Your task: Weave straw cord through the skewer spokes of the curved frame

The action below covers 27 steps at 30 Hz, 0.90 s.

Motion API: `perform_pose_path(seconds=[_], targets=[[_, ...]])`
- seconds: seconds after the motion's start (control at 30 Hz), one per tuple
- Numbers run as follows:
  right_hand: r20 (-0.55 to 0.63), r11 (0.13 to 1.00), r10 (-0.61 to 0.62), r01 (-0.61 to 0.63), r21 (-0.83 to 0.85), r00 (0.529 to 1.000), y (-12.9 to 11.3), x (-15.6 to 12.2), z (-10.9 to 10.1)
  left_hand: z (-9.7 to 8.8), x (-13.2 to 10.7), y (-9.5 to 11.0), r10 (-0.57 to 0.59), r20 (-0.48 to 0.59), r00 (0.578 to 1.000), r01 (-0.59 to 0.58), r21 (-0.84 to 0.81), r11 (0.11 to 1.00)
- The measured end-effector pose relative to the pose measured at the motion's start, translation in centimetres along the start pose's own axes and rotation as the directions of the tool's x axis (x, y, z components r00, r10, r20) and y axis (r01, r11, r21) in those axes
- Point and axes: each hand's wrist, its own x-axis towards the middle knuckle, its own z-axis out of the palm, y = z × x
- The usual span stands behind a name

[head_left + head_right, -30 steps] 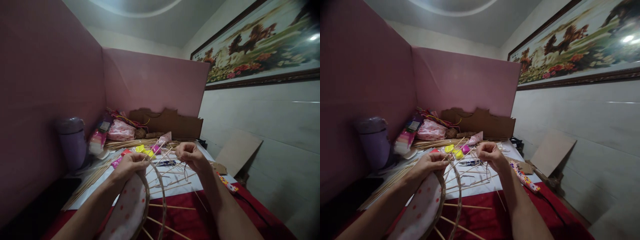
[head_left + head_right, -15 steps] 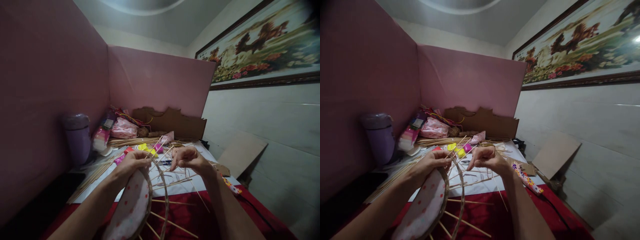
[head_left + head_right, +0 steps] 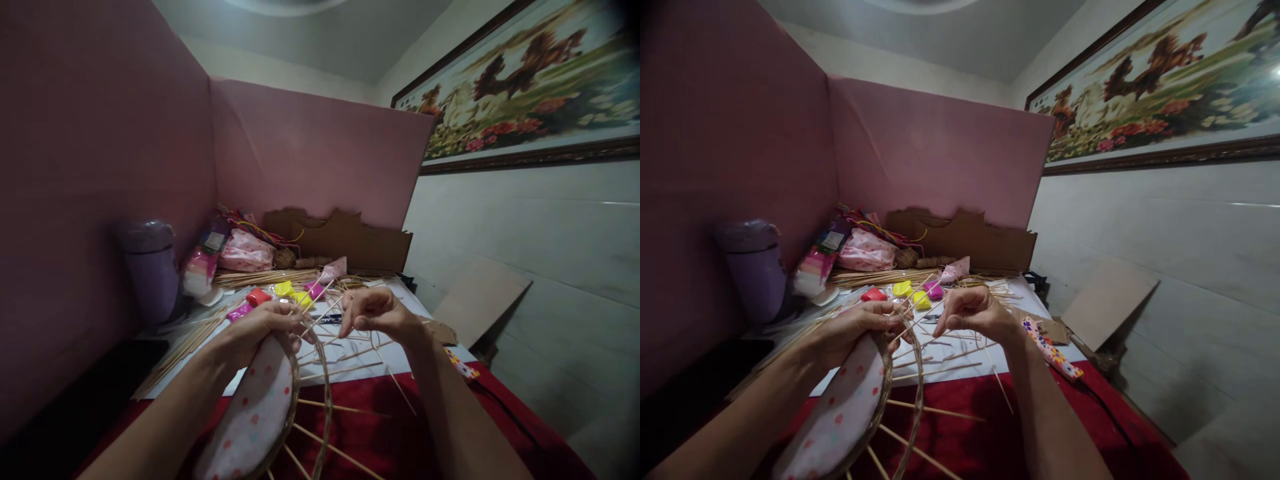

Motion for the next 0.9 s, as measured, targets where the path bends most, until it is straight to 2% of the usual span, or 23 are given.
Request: perform_pose_path(seconds=[0.27,0.4,0.67,0.9], targets=[[0.060,0.999,0.023,-0.020,-0.046,0.998,-0.1,0.2,0.6,-0.8,0.5,-0.3,-0.035,0.015,0.999,0.031,0.234,0.972],[0.115,1.000,-0.006,0.009,-0.023,0.993,-0.1,0.4,0.9,-0.9,1.0,-0.4,-0.061,0.013,0.998,0.056,0.239,0.969],[0.144,1.000,0.017,-0.020,0.018,0.989,-0.7,0.5,1.5,0.1,1.1,-0.1,-0.046,-0.142,0.989,0.091,0.328,0.940],[0.060,0.999,0.014,-0.012,-0.038,0.998,0.0,0.2,0.0,-0.6,1.5,-0.4,-0.042,-0.109,0.993,0.072,0.284,0.956]])
